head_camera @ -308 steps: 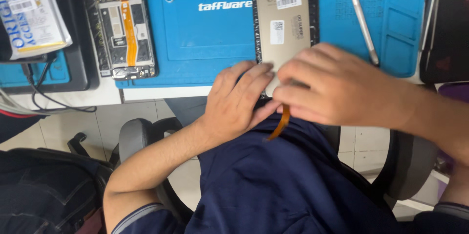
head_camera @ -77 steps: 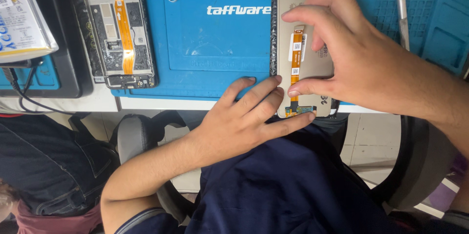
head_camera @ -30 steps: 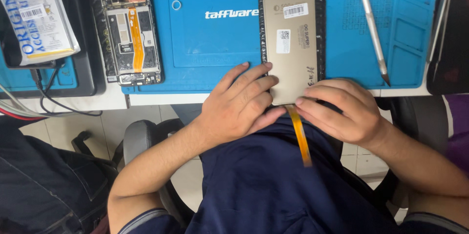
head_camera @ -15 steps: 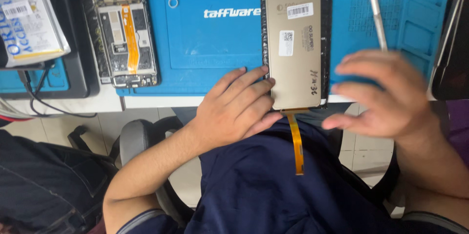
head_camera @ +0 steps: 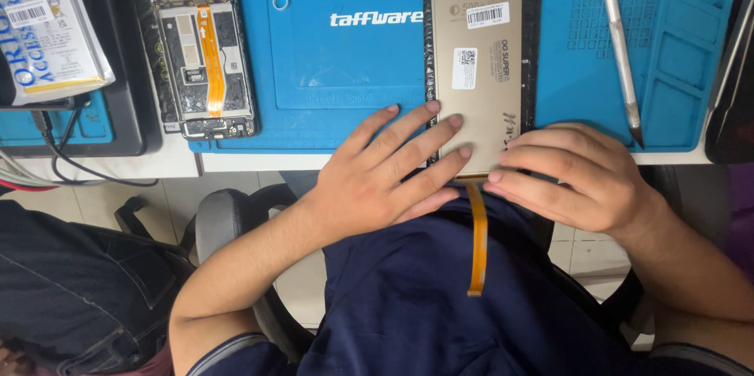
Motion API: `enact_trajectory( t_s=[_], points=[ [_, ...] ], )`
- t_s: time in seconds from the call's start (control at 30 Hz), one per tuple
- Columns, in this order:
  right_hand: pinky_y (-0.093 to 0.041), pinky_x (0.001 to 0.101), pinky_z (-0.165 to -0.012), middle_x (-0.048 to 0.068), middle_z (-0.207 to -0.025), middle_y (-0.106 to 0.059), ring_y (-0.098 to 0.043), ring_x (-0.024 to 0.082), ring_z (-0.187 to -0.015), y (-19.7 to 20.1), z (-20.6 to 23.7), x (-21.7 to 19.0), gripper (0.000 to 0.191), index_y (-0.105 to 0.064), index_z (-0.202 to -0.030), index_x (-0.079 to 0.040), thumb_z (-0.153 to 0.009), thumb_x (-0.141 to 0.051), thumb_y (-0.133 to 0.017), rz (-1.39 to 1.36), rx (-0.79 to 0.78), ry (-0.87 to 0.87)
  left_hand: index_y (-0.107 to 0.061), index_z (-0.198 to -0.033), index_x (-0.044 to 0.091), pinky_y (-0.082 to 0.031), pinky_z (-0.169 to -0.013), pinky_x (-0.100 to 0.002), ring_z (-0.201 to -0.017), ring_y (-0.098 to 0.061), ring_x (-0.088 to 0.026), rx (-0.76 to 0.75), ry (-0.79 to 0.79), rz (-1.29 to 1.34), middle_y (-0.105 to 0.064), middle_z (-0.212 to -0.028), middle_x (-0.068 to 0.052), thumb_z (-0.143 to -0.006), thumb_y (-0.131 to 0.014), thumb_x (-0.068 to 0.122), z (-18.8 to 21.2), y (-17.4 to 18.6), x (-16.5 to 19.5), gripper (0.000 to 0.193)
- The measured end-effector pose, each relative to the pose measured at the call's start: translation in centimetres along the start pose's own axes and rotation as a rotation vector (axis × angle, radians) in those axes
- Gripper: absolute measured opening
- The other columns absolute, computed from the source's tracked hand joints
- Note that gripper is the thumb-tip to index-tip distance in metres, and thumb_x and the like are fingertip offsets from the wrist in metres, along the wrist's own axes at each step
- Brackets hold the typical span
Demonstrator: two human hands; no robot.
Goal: The person pries the screen assembly off a disassembled smartphone using a metal pry bar, working the tool around the edge of the display. They then lift the frame, peel adhesive, and continue prying the midframe apart on the repair mat.
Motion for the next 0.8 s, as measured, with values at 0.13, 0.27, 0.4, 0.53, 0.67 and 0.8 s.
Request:
enact_trajectory(
  t_s=[0.13, 0.27, 0.4, 0.53, 0.67, 0.8],
  points=[
    [-0.061, 0.0362, -0.078, 0.008, -0.104, -0.071, -0.070, 0.025, -0.098, -0.1, 0.5, 0.2, 0.024, -0.075, -0.104, -0.009, -0.082, -0.013, -0.085, 0.012, -0.001, 0.012, -0.071, -0.121, 0.016, -0.044, -0.114, -0.049, -0.134, -0.060, -0.033, -0.057, 0.006, 0.081, -0.064, -0.139, -0.009, -0.095, -0.079, 0.037, -0.2, 0.3, -0.5, 0.034],
    [-0.060, 0.0352, -0.077, 0.007, -0.105, -0.069, -0.070, 0.024, -0.098, 0.3, 0.6, -0.4, 0.019, -0.075, -0.102, -0.012, -0.086, -0.010, -0.085, 0.035, 0.042, 0.097, -0.047, -0.080, 0.010, -0.051, -0.110, -0.049, -0.122, -0.066, -0.034, 0.128, -0.052, 0.189, -0.066, -0.121, -0.013, -0.094, -0.087, 0.030, 0.1, 2.3, -1.0, 0.046],
    [-0.061, 0.0358, -0.077, 0.007, -0.106, -0.069, -0.070, 0.023, -0.097, -0.2, 0.4, -0.3, 0.021, -0.078, -0.102, -0.012, -0.083, -0.012, -0.086, 0.090, 0.015, 0.060, -0.055, -0.099, 0.011, -0.050, -0.113, -0.048, -0.127, -0.064, -0.031, 0.154, -0.110, 0.092, -0.065, -0.128, -0.012, -0.103, -0.086, 0.033, 0.6, 1.8, -0.2, 0.038],
    [-0.059, 0.0337, -0.077, 0.007, -0.111, -0.068, -0.069, 0.023, -0.099, -0.4, 0.2, -0.1, 0.028, -0.076, -0.105, -0.006, -0.085, -0.019, -0.091, 0.101, 0.024, -0.034, -0.055, -0.110, 0.004, -0.047, -0.115, -0.050, -0.133, -0.061, -0.035, 0.106, 0.036, 0.084, -0.063, -0.136, -0.017, -0.104, -0.081, 0.038, 0.3, 0.6, -0.7, 0.043],
    [-0.057, 0.0348, -0.076, 0.006, -0.111, -0.067, -0.067, 0.024, -0.097, -0.7, 0.1, 0.1, 0.030, -0.078, -0.106, -0.007, -0.083, -0.018, -0.092, 0.163, -0.024, -0.090, -0.057, -0.113, 0.005, -0.045, -0.113, -0.052, -0.134, -0.058, -0.033, 0.058, 0.097, -0.003, -0.061, -0.137, -0.014, -0.102, -0.079, 0.041, -0.3, -0.1, -0.8, 0.043],
    [-0.057, 0.0354, -0.077, 0.007, -0.112, -0.067, -0.067, 0.025, -0.096, -0.7, 0.0, 0.3, 0.031, -0.077, -0.106, -0.007, -0.081, -0.018, -0.092, 0.159, -0.045, -0.135, -0.059, -0.117, 0.006, -0.045, -0.113, -0.052, -0.135, -0.057, -0.031, 0.042, 0.157, -0.001, -0.061, -0.137, -0.012, -0.099, -0.079, 0.037, -0.5, -0.4, -0.6, 0.042]
  ],
)
Point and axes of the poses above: each hand's wrist, its own z-axis away from the middle knuckle, its own y-axis out of the back of the hand, x = y × z, the point moved 9 cm from there along -z, towards the middle knuckle
